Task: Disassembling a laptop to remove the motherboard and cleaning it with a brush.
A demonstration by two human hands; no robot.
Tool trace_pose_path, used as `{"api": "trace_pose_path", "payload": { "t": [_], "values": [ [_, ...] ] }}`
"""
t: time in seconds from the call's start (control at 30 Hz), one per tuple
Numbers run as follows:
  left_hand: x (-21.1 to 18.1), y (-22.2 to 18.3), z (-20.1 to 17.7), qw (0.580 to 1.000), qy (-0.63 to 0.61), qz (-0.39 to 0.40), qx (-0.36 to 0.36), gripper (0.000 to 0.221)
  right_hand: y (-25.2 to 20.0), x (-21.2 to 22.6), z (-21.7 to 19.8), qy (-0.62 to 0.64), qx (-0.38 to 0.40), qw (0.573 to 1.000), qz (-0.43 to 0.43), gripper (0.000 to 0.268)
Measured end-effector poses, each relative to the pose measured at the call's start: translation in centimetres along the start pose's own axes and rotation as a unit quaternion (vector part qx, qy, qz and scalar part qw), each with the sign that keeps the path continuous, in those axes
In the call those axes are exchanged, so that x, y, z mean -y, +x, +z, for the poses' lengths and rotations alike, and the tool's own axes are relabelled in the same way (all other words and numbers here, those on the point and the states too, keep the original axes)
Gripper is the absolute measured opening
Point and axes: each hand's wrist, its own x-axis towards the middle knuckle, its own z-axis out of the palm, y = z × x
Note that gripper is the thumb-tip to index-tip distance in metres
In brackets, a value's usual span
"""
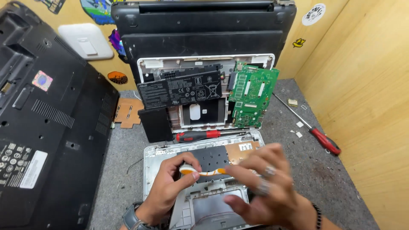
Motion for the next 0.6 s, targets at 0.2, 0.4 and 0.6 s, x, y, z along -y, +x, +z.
{"api": "trace_pose_path", "payload": {
  "t": [0.2, 0.4, 0.6],
  "values": [
    [0.9, 0.3, -0.7, 0.992, -0.063, -0.068, -0.084, 0.012, -3.4, -3.2, 5.4, 0.006, 0.219, 0.975, -0.043, 0.044],
    [0.7, 0.5, -0.3, 0.984, -0.133, -0.082, -0.083, 0.009, -5.4, -4.3, 5.7, 0.013, 0.218, 0.976, -0.022, 0.038],
    [1.1, 0.5, -0.5, 0.955, -0.273, -0.082, -0.082, 0.011, -6.6, -4.9, 6.2, 0.003, 0.298, 0.955, 0.011, 0.040]
  ]
}}
